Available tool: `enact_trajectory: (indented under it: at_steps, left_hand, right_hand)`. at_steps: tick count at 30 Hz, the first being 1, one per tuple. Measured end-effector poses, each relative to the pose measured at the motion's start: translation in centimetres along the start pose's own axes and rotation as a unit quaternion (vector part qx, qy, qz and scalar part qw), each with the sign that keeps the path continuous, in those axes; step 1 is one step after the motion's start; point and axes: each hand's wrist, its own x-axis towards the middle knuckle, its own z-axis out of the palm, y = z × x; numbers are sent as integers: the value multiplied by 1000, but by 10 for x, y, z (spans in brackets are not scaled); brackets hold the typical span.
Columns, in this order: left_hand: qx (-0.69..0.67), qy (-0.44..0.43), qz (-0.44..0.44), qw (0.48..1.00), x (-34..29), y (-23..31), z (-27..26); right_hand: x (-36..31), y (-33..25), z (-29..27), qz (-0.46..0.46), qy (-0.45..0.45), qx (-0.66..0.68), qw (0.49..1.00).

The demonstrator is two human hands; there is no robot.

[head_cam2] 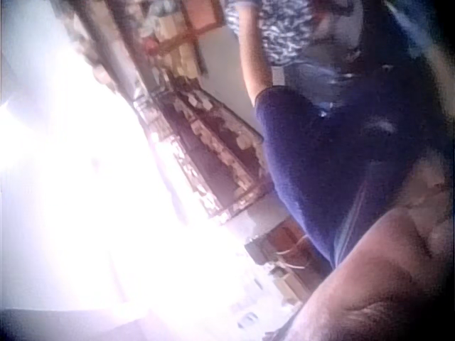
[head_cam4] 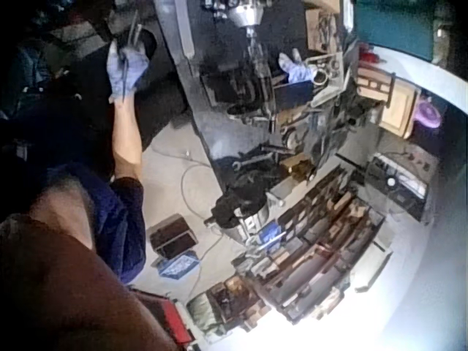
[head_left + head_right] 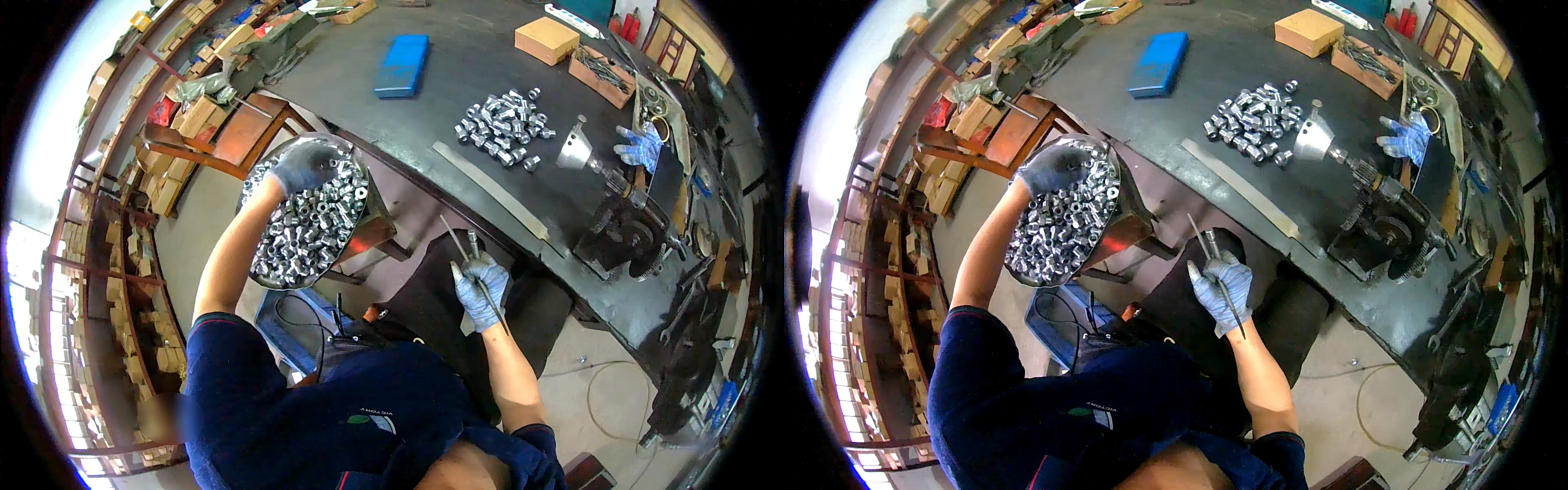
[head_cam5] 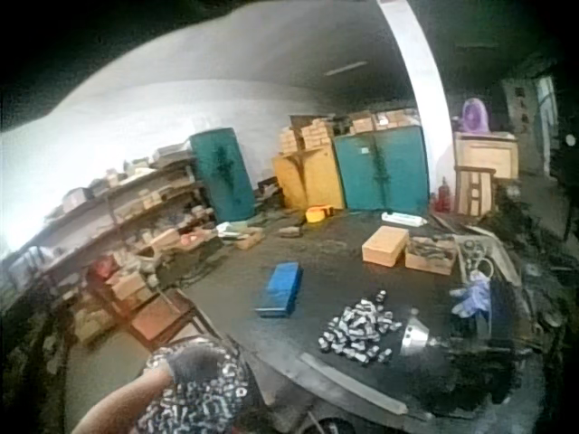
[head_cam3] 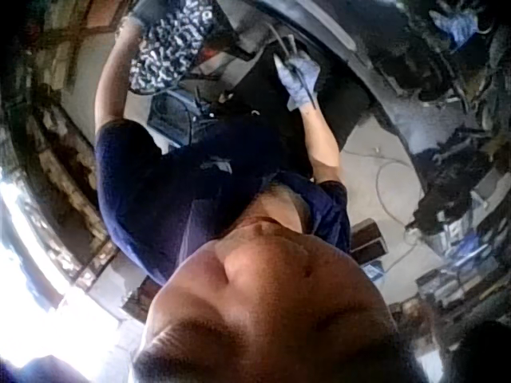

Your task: The person picks up metal components from a bin and inserts a handheld gauge into them before placing them in a pile on a workbench; the person then walks over to a large industrial fan and rotates it.

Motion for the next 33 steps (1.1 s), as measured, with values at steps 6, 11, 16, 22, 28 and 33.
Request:
enact_trajectory:
  at_steps: [6, 11, 16, 22, 28, 33]
  left_hand:
    - [110, -37, -173, 978, -34, -36, 37]
    - [-37, -61, -201, 977, -35, -78, 58]
    - [16, -29, -194, 980, -32, -62, 52]
    - [-438, 113, -159, 877, -31, -3, 19]
    - [-680, -50, -98, 725, -11, 87, 52]
    - [-448, -114, -25, 886, 3, 106, 97]
  right_hand:
    - [-5, 5, 5, 11, -8, 23, 1000]
    - [-3, 2, 5, 18, -8, 8, 1000]
    - [-3, 7, 8, -5, 15, 11, 1000]
    - [-5, 2, 7, 25, -12, 26, 999]
    - [-7, 1, 14, -4, -31, 55, 998]
    - [-4, -3, 8, -47, -86, 22, 995]
